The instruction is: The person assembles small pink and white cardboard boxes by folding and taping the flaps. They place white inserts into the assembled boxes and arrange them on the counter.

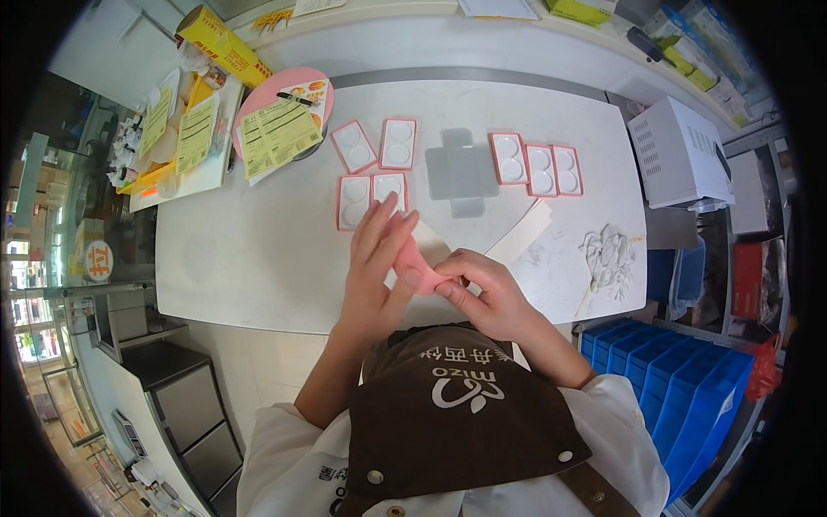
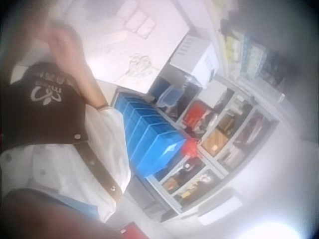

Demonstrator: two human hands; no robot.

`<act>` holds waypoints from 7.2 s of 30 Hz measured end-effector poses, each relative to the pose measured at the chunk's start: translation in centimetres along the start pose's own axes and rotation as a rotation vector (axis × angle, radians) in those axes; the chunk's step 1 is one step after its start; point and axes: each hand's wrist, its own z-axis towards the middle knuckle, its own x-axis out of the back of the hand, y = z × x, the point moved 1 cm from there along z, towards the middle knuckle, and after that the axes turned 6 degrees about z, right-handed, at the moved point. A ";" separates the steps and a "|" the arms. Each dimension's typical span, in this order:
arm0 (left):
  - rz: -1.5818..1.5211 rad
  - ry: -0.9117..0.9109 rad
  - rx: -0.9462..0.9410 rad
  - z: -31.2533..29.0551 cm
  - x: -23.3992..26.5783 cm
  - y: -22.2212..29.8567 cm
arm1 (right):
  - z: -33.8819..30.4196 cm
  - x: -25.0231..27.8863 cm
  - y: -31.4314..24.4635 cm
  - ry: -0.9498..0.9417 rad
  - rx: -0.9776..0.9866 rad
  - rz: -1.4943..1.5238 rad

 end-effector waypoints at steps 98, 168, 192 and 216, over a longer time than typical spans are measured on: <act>-0.740 -0.346 0.396 7.0 -25.0 13.0 | -14.8 29.0 2.5 0.100 -0.233 0.044; -0.519 -0.573 0.949 -6.6 -23.6 2.3 | -13.2 23.8 7.1 -0.012 -0.371 0.304; -0.663 0.232 0.309 -0.7 -7.6 8.7 | -6.4 8.3 -2.2 0.235 -0.135 0.277; -0.231 0.169 0.137 1.6 -13.6 14.8 | -10.6 13.4 -2.1 0.253 -0.214 0.405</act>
